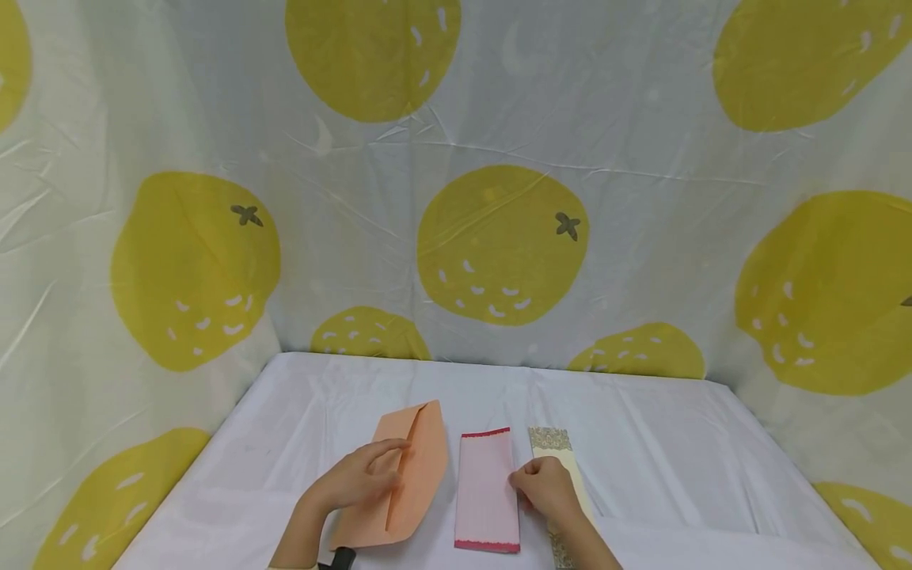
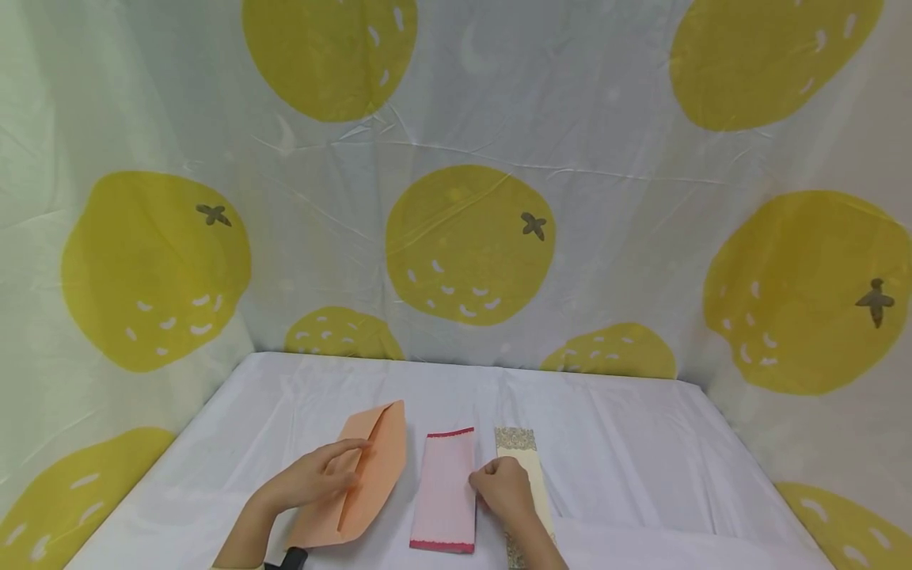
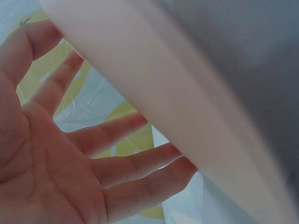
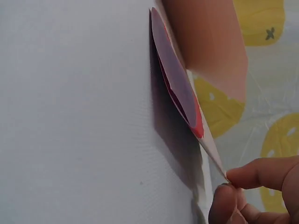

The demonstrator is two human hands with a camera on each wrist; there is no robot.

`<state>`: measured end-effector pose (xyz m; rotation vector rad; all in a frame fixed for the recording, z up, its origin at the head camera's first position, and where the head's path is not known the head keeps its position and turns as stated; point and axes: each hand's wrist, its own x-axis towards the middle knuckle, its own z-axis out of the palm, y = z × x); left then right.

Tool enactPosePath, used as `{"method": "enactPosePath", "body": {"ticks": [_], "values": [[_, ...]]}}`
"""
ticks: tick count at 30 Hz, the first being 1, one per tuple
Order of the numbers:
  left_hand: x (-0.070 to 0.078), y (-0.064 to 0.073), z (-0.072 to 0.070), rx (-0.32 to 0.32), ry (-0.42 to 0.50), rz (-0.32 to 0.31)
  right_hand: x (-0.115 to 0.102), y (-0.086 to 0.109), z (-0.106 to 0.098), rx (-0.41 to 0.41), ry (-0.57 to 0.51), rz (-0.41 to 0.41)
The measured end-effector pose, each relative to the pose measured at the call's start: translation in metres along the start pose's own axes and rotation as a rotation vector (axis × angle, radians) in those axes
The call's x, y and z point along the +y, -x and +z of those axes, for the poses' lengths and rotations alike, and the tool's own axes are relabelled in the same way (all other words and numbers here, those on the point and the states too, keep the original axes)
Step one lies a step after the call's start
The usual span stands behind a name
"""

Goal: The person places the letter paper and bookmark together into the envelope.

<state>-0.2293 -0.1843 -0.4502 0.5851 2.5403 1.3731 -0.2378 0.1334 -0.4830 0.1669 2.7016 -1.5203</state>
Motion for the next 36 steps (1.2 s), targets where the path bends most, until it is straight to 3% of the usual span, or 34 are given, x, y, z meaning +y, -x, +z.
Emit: {"method": "enactPosePath", "body": {"ticks": [6, 14, 36], "values": [[-0.001, 0.000, 0.000, -0.002, 0.005, -0.011, -0.001, 0.001, -0.004, 0.002, -0.050, -0.003], [-0.001, 0.001, 0.001, 0.001, 0.009, -0.017, -0.002, 0.003, -0.009, -0.001, -0.220, 0.027], [0.000, 0.000, 0.001, -0.004, 0.000, 0.000, -0.019, 0.009, -0.023, 0.053, -0.389, 0.031]]}}
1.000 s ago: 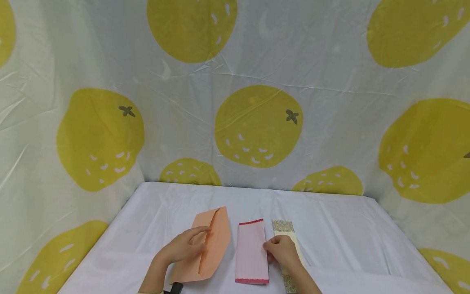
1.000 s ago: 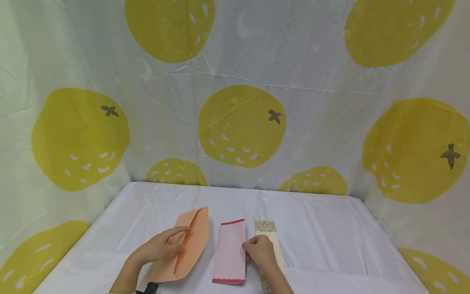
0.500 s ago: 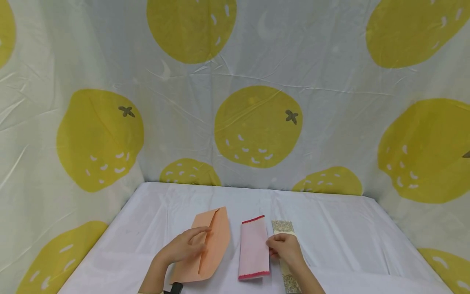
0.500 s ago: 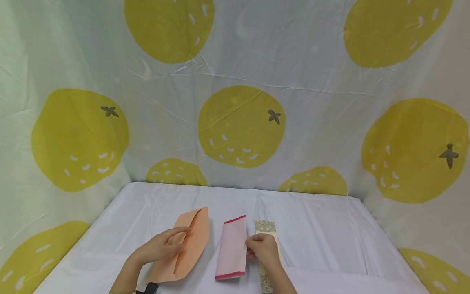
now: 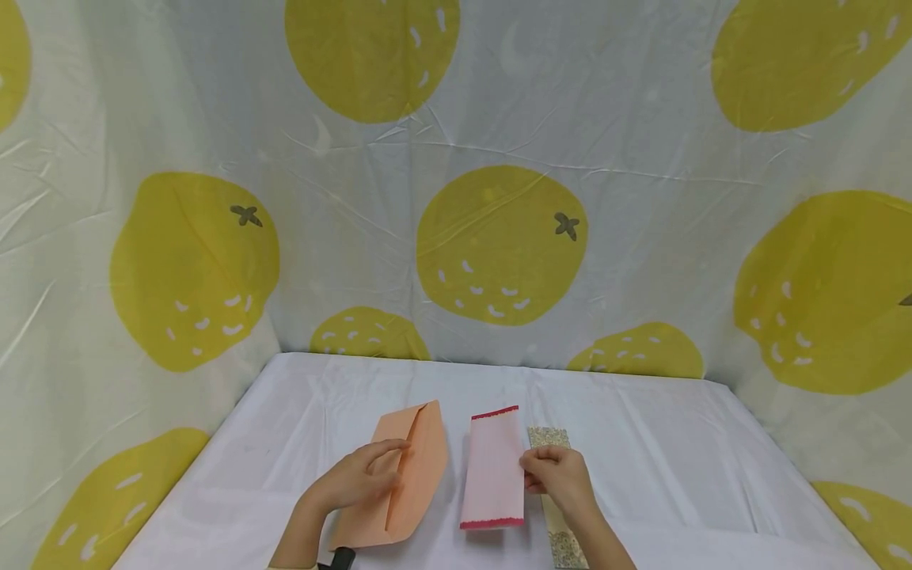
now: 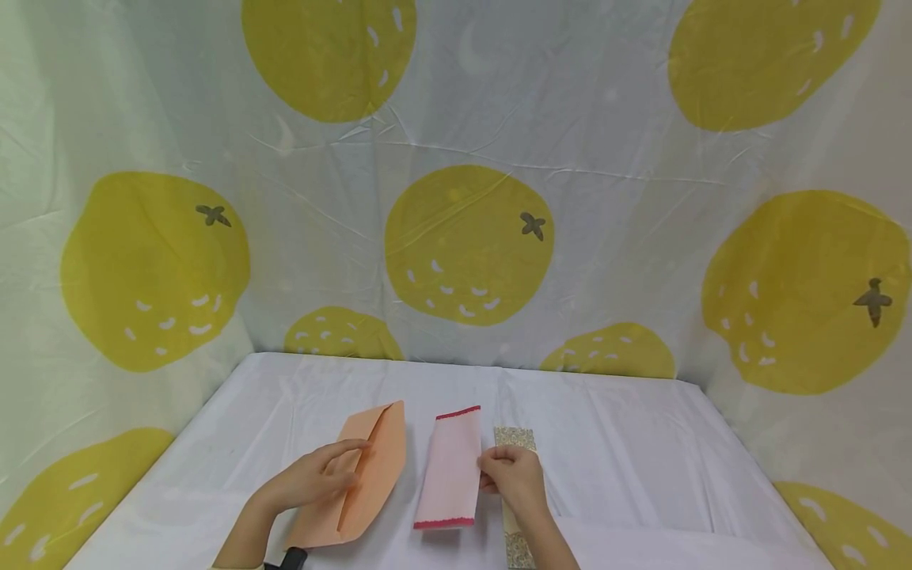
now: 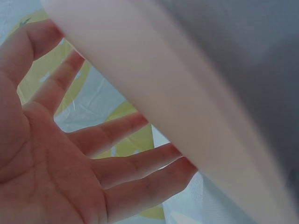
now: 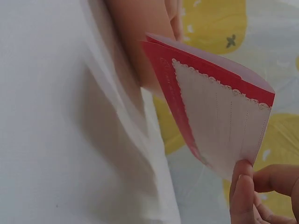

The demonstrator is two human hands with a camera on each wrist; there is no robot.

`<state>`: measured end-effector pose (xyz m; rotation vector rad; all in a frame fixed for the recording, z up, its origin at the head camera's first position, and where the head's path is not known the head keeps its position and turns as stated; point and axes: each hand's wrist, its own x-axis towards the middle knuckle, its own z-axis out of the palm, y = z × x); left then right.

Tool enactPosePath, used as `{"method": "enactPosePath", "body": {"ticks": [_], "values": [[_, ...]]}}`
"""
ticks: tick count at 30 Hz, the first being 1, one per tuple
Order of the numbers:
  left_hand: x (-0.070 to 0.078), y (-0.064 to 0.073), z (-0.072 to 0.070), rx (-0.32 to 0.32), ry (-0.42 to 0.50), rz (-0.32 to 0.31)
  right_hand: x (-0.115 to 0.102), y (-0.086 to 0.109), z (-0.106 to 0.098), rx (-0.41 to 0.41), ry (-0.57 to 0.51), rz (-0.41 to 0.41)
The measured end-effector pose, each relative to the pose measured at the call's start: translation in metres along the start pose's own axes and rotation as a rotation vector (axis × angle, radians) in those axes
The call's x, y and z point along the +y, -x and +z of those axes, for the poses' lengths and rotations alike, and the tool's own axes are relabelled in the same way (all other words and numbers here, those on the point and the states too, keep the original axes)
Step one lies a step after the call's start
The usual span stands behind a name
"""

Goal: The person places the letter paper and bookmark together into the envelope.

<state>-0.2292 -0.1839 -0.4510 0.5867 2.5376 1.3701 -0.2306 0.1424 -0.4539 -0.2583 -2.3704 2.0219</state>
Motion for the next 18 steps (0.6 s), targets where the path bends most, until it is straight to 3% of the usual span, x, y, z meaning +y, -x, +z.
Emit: {"method": "enactPosePath", "body": {"ticks": [18], "values": [[-0.001, -0.002, 0.002, 0.005, -0.023, 0.011, -0.021, 0.009, 0.016, -0.020, -0.103, -0.024]]}}
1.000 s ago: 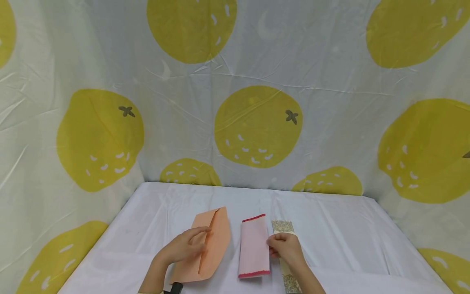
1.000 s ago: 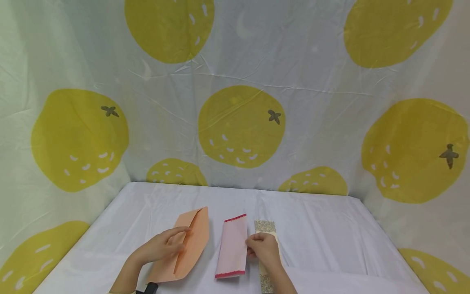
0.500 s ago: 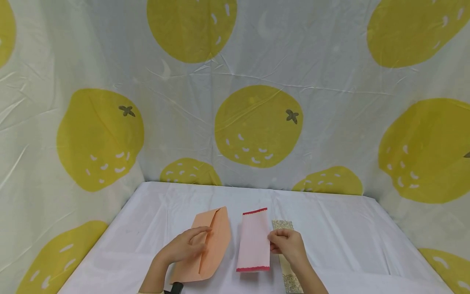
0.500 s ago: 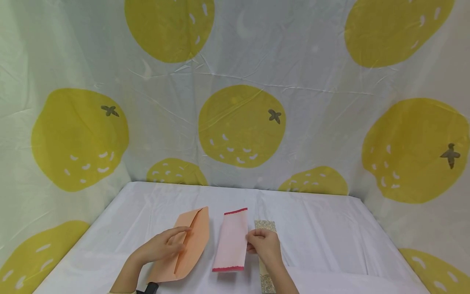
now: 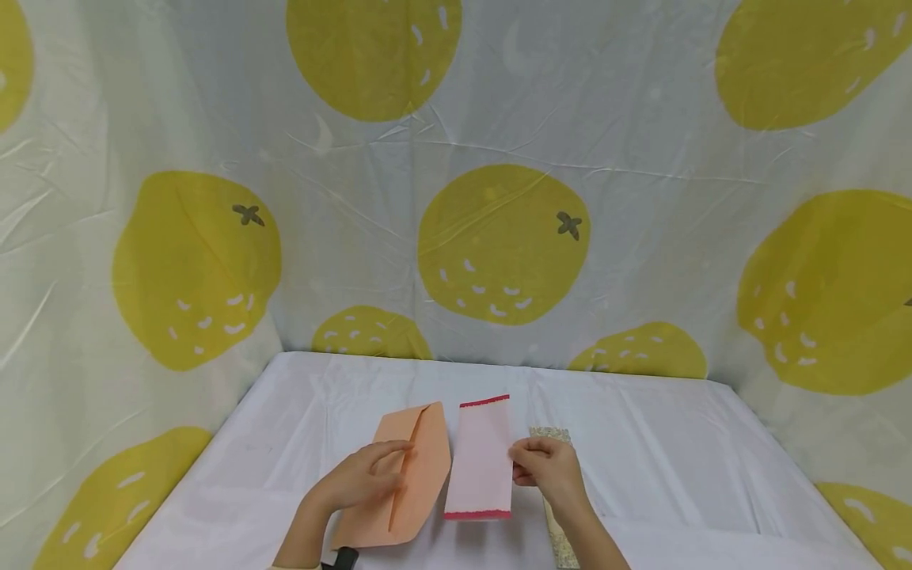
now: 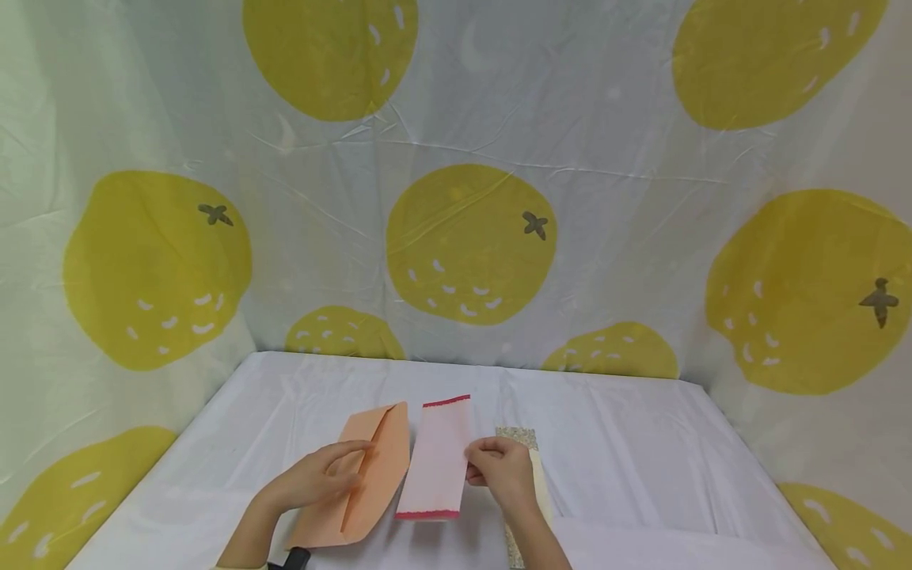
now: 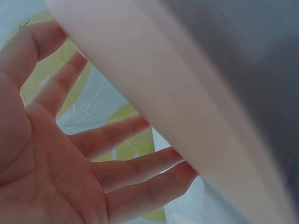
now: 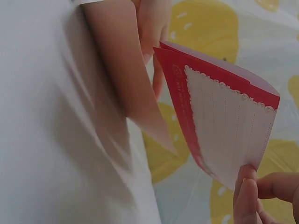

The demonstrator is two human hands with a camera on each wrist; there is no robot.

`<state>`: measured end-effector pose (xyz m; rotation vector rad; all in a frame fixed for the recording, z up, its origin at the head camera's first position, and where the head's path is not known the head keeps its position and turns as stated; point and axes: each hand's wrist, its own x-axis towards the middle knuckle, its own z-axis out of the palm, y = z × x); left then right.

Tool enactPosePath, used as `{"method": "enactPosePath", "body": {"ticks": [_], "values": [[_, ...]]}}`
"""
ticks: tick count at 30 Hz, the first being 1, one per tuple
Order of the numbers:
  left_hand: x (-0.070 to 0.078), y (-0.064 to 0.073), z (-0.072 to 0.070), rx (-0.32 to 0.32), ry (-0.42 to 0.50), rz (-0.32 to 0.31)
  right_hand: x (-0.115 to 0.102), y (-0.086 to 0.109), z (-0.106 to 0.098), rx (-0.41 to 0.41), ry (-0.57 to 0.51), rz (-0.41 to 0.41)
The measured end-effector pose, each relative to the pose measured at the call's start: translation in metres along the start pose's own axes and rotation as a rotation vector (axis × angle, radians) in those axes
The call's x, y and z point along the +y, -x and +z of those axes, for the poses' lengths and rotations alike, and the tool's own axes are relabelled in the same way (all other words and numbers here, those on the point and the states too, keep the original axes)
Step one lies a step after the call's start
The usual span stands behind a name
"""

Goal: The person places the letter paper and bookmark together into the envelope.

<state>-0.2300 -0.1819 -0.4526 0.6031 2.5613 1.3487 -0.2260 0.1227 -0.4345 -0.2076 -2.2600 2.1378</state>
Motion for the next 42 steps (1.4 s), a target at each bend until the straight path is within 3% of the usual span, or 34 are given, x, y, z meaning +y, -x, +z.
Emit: {"method": "enactPosePath", "body": {"ticks": [14, 25, 42], "values": [[0.000, -0.001, 0.000, 0.003, -0.020, 0.010, -0.002, 0.002, 0.029, -0.077, 0.021, -0.010], [-0.001, -0.001, 0.002, 0.013, -0.040, 0.015, 0.008, 0.000, 0.047, -0.130, 0.018, -0.016], [0.003, 0.001, 0.003, 0.045, -0.077, -0.024, 0.017, 0.001, 0.072, -0.101, 0.063, -0.060]]}}
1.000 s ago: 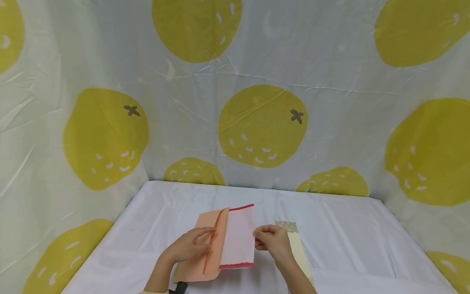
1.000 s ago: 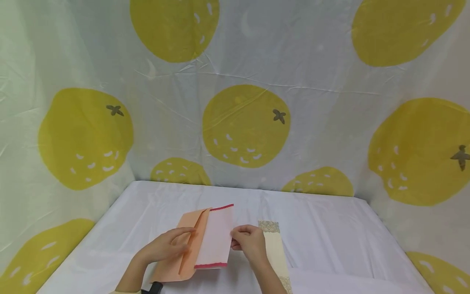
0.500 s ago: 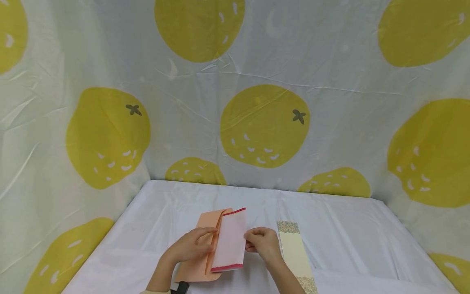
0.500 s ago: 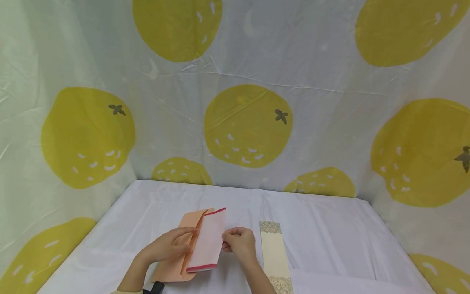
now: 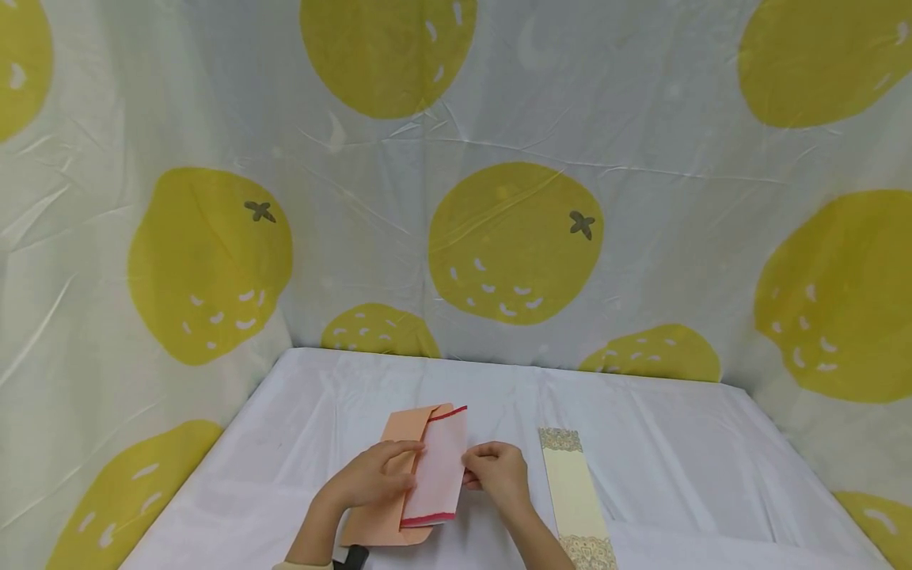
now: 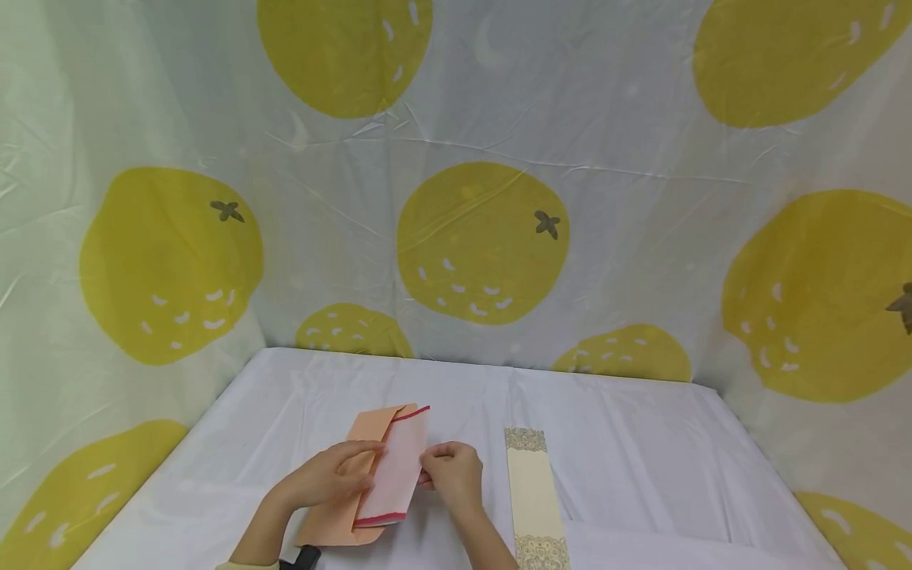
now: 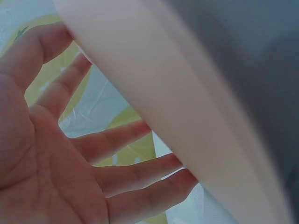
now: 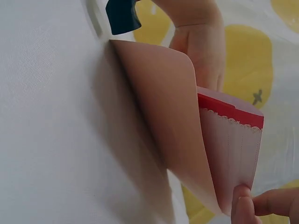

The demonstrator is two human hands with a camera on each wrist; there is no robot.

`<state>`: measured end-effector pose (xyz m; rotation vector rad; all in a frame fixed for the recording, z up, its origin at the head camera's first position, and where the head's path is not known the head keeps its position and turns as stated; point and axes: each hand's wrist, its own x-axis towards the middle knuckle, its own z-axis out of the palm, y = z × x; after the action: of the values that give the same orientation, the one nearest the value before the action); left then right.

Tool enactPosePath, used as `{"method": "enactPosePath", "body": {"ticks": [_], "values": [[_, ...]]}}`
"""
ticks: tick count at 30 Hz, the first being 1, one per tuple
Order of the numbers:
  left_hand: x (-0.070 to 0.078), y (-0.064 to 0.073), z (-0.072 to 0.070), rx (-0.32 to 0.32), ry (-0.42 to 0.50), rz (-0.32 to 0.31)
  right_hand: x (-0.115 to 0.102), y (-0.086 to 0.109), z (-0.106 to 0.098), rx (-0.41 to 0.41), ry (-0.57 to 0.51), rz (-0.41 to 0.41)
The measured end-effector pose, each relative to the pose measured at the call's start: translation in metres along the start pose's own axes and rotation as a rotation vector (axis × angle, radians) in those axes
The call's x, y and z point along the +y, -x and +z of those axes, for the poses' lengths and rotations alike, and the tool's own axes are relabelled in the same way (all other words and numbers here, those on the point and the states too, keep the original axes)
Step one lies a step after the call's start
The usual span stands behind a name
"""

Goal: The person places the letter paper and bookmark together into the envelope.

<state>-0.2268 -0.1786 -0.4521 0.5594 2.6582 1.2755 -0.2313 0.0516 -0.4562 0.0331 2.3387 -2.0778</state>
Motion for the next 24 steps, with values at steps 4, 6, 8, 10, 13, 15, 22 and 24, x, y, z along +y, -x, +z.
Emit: {"method": "enactPosePath", "body": {"ticks": [4, 6, 8, 10, 13, 15, 22, 24], "values": [[0.001, 0.001, 0.000, 0.006, -0.001, 0.005, -0.001, 0.001, 0.005, 0.003, 0.003, -0.012], [0.002, 0.001, 0.000, 0.005, -0.002, -0.003, 0.000, 0.001, 0.008, 0.007, 0.005, -0.012], [0.002, 0.000, 0.000, 0.004, -0.003, -0.011, 0.000, 0.001, 0.011, 0.012, 0.008, -0.014], [0.002, 0.000, 0.001, 0.002, -0.008, -0.017, 0.000, 0.001, 0.014, 0.018, 0.014, -0.019], [0.002, 0.000, 0.001, 0.001, -0.014, -0.020, 0.000, 0.000, 0.019, 0.027, 0.025, -0.038], [0.002, 0.000, 0.001, 0.000, -0.019, -0.016, 0.001, 0.000, 0.021, 0.032, 0.034, -0.054], [-0.002, -0.002, 0.002, 0.003, -0.040, 0.005, 0.001, -0.001, 0.027, 0.026, 0.063, -0.087], [-0.002, -0.003, 0.002, 0.003, -0.045, 0.013, 0.001, -0.001, 0.027, 0.015, 0.068, -0.087]]}}
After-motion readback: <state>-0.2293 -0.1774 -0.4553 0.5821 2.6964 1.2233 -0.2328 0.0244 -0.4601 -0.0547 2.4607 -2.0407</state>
